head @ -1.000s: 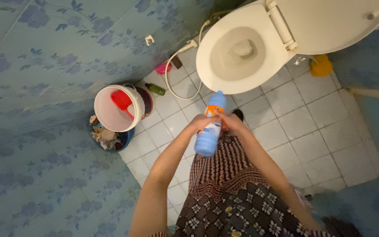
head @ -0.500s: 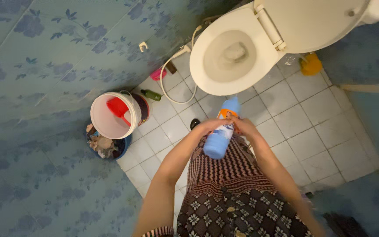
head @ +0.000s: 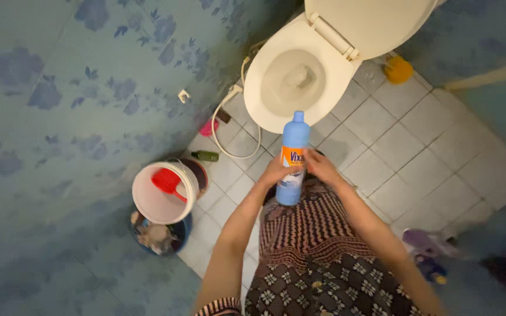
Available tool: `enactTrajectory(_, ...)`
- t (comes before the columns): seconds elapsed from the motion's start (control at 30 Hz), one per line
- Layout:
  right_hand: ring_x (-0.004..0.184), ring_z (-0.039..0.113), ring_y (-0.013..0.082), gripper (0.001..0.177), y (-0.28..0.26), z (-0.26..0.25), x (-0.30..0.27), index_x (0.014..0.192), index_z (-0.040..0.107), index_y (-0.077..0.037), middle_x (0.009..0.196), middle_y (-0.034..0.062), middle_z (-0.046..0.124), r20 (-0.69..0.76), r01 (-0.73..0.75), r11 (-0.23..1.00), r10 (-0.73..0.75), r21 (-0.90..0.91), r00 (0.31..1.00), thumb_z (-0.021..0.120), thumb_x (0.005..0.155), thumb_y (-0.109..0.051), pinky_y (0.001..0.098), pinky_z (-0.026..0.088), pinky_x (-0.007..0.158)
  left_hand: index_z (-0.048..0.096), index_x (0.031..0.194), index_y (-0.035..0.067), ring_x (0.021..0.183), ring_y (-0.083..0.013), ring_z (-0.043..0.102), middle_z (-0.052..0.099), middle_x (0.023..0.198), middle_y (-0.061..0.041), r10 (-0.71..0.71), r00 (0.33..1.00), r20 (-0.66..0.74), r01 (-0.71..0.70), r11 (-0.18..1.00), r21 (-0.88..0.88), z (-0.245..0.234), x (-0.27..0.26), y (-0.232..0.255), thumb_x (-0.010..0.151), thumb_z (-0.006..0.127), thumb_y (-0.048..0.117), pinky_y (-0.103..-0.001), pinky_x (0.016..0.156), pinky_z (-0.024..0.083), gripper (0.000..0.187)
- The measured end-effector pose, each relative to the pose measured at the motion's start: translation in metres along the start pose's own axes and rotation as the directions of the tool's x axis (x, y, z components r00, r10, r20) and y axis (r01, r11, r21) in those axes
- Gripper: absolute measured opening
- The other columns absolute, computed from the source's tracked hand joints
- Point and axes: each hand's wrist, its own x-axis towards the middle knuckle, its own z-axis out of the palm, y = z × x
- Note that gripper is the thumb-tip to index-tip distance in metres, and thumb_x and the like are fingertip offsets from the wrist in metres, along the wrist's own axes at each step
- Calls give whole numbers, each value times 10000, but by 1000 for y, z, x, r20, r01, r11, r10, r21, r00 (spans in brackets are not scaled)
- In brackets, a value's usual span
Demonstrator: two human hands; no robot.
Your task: The person cleans a toilet by scrubbing the lid with a sponge, applying liquid cleaner from a bottle, and using a toilet brush inside the bowl before rinsing with water from a red pitcher.
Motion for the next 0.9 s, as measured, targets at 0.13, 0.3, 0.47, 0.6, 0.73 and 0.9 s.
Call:
enactTrajectory(0.13,814,570,130,373,-14,3,-27,1264,632,-49,999,41,644,-343,369,924,-379,-97,859,374,1117,-275,288,484,723,596,1310,46,1056,-227,701,746,1167,-113,158,987,23,-160,979,125,-7,-26,12,702,905,335,-373,932,561,740)
enactTrajectory(0.3,822,463,149,292,-98,45,-119,1294,617,-85,1083,22,604,-589,546,836,-465,-48,661,410,1101,-156,293,424,741,549,1352,58,1099,-361,704,714,1187,-210,139,962,235,-242,833,497,-7,-72,33,609,936,430,-438,938,543,917)
enactTrajectory(0.47,1083,561,328,200,-115,92,-205,1151,693,-68,1112,110,645,-418,375,561,-816,-738,399,600,992,14,437,471,982,535,1373,81,1100,-368,715,725,1178,-202,97,930,356,-280,813,510,-6,-107,34,613,912,450,-447,936,557,926)
enactTrajectory(0.6,1077,559,347,286,-89,113,-254,1149,696,-80,1126,126,651,-393,316,521,-833,-792,389,627,889,19,450,482,981,506,1399,81,1113,-404,689,703,1207,-221,137,863,486,-432,697,572,-1,-121,19,611,922,445,-470,937,554,963)
enactTrajectory(0.73,1091,560,346,314,-54,106,-291,1178,682,-76,1143,118,638,-428,289,545,-819,-787,382,637,886,31,450,492,1002,500,1400,93,1096,-413,690,718,1185,-210,49,811,583,-463,663,588,22,-120,3,603,917,428,-473,917,555,959)
enactTrajectory(0.9,1126,549,366,358,2,85,-337,1171,679,-84,1192,108,634,-530,117,581,-795,-806,294,678,830,24,451,491,987,547,1334,121,1083,-394,722,732,1184,-198,158,717,679,-588,660,467,78,-122,-9,620,927,394,-467,924,576,854)
